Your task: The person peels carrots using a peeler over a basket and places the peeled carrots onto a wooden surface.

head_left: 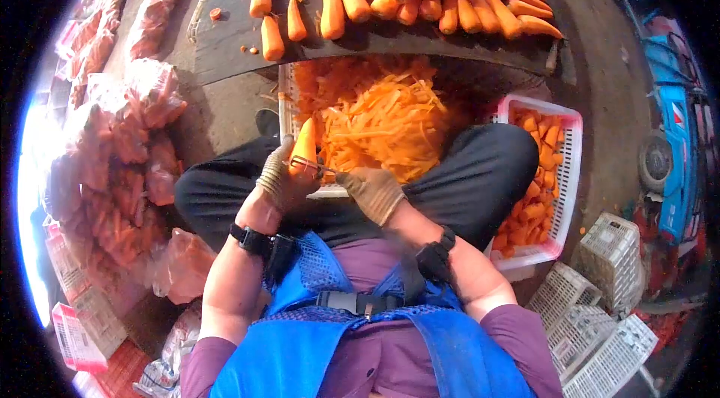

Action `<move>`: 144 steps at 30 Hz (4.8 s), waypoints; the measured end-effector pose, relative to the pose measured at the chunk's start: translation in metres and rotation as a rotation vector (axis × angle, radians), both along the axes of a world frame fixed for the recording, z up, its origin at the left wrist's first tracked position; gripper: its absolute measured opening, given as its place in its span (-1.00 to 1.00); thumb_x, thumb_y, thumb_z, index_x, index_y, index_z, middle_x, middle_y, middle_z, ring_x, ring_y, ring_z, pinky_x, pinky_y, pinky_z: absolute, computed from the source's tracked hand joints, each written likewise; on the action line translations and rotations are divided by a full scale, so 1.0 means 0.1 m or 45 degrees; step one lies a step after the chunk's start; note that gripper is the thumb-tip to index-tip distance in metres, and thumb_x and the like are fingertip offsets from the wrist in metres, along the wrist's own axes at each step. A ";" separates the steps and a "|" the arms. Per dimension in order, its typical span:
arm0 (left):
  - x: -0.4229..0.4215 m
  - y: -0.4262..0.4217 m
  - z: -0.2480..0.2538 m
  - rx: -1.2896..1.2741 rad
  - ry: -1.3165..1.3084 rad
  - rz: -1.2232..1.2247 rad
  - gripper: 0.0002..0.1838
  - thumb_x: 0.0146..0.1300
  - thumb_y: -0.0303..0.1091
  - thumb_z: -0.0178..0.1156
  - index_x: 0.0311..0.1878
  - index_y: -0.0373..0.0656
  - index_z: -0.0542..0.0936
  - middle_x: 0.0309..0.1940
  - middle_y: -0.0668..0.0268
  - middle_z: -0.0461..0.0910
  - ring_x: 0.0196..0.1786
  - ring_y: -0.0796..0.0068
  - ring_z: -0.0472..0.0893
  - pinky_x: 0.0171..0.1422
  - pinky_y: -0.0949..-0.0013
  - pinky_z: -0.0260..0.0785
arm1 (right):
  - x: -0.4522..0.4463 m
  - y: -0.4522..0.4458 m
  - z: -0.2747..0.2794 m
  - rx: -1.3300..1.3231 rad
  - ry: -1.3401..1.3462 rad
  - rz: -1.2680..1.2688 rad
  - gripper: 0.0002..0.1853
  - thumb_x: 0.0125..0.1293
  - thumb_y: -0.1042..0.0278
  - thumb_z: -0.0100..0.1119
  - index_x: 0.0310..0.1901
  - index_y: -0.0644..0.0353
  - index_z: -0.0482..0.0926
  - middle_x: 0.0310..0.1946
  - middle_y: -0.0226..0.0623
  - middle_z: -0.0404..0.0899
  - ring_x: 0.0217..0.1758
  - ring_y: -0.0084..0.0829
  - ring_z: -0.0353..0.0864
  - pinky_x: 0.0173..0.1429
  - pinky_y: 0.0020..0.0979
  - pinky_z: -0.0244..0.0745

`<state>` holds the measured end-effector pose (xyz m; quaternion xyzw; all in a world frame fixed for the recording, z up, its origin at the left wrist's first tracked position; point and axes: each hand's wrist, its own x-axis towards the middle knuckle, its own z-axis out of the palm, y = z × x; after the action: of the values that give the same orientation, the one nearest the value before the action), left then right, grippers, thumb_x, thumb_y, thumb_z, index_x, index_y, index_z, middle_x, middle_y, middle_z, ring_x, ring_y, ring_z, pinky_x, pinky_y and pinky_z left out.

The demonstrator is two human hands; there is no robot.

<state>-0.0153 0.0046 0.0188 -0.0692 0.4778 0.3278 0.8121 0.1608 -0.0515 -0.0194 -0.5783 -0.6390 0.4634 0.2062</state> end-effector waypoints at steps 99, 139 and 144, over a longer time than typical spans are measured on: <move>-0.69 0.54 0.98 0.879 0.994 -0.850 -0.41 0.07 0.11 0.15 -0.13 -0.32 0.48 -0.40 0.37 0.49 -0.40 0.59 0.42 -0.31 0.50 0.31 | 0.06 0.22 -0.51 0.368 -0.601 -0.035 -0.74 0.22 0.21 -0.13 -0.31 0.19 0.51 -0.57 -0.11 0.49 -0.53 -0.17 0.50 -0.48 -0.18 0.36; 1.20 4.58 -0.06 1.933 1.967 -1.028 -0.69 0.17 -0.24 -0.10 -0.10 -0.11 0.52 -0.10 0.14 0.50 -0.07 0.29 0.51 0.04 0.26 0.32 | 0.14 0.53 -0.58 -1.052 0.488 -0.403 -0.49 0.21 -0.18 -0.14 -0.47 0.17 0.49 -0.73 -0.34 0.38 -0.63 -0.42 0.37 -0.49 -0.41 0.25; 0.90 4.75 0.23 1.680 2.538 -1.522 -0.73 0.07 -0.30 0.05 -0.14 -0.08 0.55 -0.32 0.12 0.59 -0.27 0.25 0.60 -0.16 0.27 0.43 | 0.13 0.50 -0.43 -0.724 0.317 -0.263 -0.47 0.22 -0.20 -0.16 -0.45 0.19 0.50 -0.75 -0.31 0.39 -0.66 -0.39 0.39 -0.50 -0.40 0.29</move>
<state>0.0749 0.4792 0.0419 0.8195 0.5728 0.0026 0.0181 0.1742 -0.0019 -0.0619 -0.6134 -0.3919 0.6671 0.1586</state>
